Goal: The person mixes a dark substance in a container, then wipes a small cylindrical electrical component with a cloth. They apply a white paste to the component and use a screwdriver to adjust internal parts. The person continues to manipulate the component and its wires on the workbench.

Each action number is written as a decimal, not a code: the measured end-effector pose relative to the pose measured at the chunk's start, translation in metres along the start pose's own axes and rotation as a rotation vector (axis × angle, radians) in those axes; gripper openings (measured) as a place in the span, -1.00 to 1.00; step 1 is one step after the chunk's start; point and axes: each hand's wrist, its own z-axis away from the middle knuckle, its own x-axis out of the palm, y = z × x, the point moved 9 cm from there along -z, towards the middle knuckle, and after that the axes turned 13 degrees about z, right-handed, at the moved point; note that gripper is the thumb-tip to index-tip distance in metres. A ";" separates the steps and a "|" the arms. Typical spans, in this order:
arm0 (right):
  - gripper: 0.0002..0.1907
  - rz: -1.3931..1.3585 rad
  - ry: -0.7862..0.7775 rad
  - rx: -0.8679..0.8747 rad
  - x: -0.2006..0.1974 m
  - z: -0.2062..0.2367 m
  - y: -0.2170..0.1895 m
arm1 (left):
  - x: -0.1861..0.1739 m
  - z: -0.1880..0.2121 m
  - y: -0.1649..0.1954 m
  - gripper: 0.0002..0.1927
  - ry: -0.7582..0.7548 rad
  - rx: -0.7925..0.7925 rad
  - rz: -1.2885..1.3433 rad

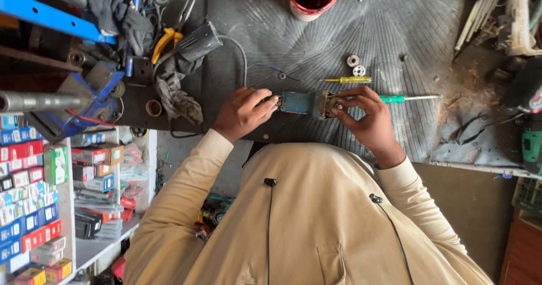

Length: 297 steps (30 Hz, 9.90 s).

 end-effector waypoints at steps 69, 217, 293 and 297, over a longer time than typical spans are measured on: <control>-0.32 -0.315 -0.501 0.836 0.059 0.044 0.082 | -0.012 0.010 -0.030 -0.61 0.015 -0.381 -0.063; -0.31 0.446 0.038 -0.605 0.010 0.056 -0.030 | 0.066 -0.036 -0.005 -0.85 -0.966 0.209 0.423; -0.33 0.331 0.021 -0.489 0.000 0.021 -0.071 | 0.045 -0.013 -0.023 -0.83 -0.556 -0.072 0.384; -0.42 0.416 -0.184 -0.451 0.032 0.012 -0.078 | 0.037 -0.005 -0.012 -0.83 -0.426 0.046 0.317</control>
